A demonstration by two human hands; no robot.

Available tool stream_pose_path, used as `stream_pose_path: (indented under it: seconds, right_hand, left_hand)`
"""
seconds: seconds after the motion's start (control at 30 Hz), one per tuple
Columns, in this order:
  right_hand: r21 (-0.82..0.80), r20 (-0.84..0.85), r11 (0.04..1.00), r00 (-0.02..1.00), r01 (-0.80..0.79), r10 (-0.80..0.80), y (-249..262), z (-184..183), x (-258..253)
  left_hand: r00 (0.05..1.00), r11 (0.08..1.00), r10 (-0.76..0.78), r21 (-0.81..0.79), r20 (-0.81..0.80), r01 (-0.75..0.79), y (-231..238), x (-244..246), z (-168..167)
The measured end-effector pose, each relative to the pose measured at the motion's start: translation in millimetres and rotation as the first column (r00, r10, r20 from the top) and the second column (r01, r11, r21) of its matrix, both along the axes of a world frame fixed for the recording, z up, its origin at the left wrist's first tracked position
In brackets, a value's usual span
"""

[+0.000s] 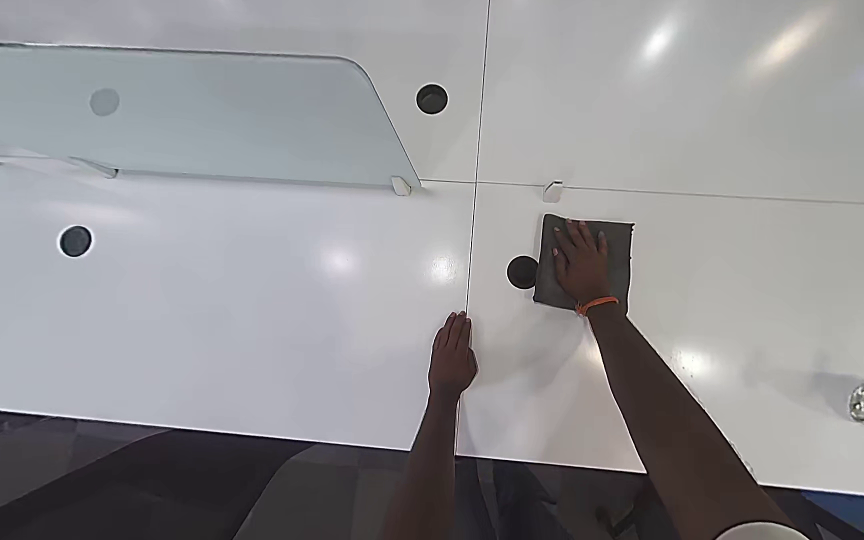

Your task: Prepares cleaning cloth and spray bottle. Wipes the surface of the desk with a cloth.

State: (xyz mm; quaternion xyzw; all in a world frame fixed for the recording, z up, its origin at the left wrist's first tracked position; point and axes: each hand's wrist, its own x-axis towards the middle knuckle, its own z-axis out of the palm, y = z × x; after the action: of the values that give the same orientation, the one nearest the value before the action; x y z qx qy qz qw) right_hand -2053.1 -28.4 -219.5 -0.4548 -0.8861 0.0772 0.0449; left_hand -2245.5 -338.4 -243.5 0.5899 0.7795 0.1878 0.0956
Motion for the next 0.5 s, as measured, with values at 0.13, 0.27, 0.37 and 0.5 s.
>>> stream_pose_path:
  seconds: [0.13, 0.27, 0.37, 0.5]
  right_hand:
    - [-0.048, 0.033, 0.995, 0.996, 0.087, -0.086, -42, -1, 17]
    - [-0.072, 0.073, 0.981, 0.982, 0.182, -0.177, -118, -2, 59]
    - [-0.061, 0.109, 0.971, 0.968, 0.232, -0.224, -179, -1, 94]
    - [-0.086, 0.173, 0.945, 0.939, 0.316, -0.298, -247, 1, 119]
  left_hand:
    - [1.000, 1.000, 0.000, 0.019, -0.003, 0.000, -1, -2, -3]
    - [1.000, 1.000, -0.001, 0.016, 0.006, 0.001, -3, -1, -6]
    - [1.000, 1.000, 0.001, 0.001, 0.004, -0.001, -2, -2, -6]
    - [1.000, 1.000, -0.002, 0.014, -0.015, 0.002, -4, -2, -6]
